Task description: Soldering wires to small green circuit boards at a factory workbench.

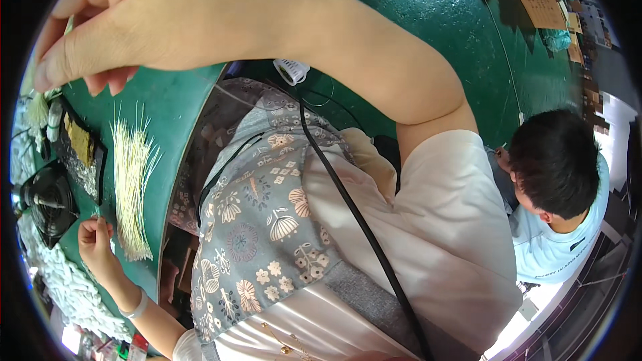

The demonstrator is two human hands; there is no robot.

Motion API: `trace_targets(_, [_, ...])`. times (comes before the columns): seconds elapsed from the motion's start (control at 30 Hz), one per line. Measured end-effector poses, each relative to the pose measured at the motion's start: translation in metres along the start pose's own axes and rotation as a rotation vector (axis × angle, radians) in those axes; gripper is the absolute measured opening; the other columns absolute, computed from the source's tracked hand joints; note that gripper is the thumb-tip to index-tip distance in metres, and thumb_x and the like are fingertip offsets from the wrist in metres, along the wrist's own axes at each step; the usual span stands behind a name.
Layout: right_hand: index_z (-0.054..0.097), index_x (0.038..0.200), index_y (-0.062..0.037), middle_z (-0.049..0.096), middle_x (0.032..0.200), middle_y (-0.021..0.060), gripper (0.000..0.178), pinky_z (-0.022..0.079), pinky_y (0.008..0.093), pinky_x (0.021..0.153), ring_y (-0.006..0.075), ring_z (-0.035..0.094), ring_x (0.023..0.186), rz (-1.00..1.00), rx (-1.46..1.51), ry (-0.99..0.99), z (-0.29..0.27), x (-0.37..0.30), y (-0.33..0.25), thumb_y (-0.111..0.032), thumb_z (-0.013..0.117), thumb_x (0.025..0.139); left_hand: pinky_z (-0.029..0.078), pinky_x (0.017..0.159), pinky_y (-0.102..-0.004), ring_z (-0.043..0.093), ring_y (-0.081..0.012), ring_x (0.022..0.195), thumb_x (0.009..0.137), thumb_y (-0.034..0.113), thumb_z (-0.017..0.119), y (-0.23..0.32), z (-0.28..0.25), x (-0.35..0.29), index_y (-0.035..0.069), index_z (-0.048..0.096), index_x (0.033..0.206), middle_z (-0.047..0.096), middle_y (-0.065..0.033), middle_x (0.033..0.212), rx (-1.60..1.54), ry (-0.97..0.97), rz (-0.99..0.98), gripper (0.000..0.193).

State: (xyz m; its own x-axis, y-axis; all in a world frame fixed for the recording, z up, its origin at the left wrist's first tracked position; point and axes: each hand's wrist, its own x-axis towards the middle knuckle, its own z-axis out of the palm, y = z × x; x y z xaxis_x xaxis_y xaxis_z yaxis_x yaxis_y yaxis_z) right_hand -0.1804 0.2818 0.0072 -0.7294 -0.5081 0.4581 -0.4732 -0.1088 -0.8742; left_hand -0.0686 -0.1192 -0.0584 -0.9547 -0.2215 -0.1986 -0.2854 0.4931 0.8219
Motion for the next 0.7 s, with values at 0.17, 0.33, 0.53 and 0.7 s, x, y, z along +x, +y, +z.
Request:
trace_targets(0.17, [0.068, 0.082, -0.0092, 0.066, 0.066, -0.0014, 0.027, 0.049, 0.0210, 0.059, 0.0074, 0.064, 0.062, 0.008, 0.072, 0.092, 0.020, 0.010, 0.024, -0.035, 0.062, 0.079, 0.035, 0.057, -0.0177, 0.044, -0.0051, 0.061, 0.085, 0.007, 0.058, -0.011, -0.010, -0.003, 0.006, 0.046, 0.071, 0.049, 0.0013, 0.070, 0.012, 0.041, -0.037, 0.018])
trace_targets(0.33, [0.068, 0.083, -0.0065, 0.065, 0.066, 0.0029, 0.016, 0.048, 0.0210, 0.055, 0.0081, 0.062, 0.057, 0.016, 0.153, 0.103, 0.019, 0.000, 0.016, -0.022, 0.064, 0.078, 0.034, 0.055, -0.0169, 0.043, -0.0044, 0.059, 0.086, 0.008, 0.058, -0.015, -0.012, 0.005, 0.006, 0.046, 0.072, 0.048, 0.0011, 0.069, -0.054, -0.050, -0.051, 0.018])
trace_targets(0.53, [0.067, 0.081, -0.0066, 0.064, 0.068, 0.0030, 0.015, 0.046, 0.0228, 0.055, 0.0108, 0.061, 0.061, -0.161, -0.053, 0.066, 0.039, 0.013, 0.019, -0.021, 0.065, 0.077, 0.036, 0.056, -0.0187, 0.044, -0.0062, 0.060, 0.084, 0.010, 0.060, -0.024, -0.023, -0.011, 0.006, 0.049, 0.074, 0.051, 0.0001, 0.072, -0.044, 0.006, 0.030, 0.015])
trace_targets(0.7, [0.063, 0.088, -0.0018, 0.062, 0.081, 0.0051, 0.010, 0.045, 0.0216, 0.060, 0.0089, 0.057, 0.069, -0.132, -0.162, -0.105, 0.060, 0.015, 0.028, -0.008, 0.062, 0.080, 0.039, 0.053, -0.0199, 0.048, -0.0067, 0.058, 0.077, 0.009, 0.064, 0.018, 0.029, -0.012, 0.004, 0.052, 0.071, 0.053, 0.0004, 0.066, 0.065, 0.086, 0.075, 0.014])
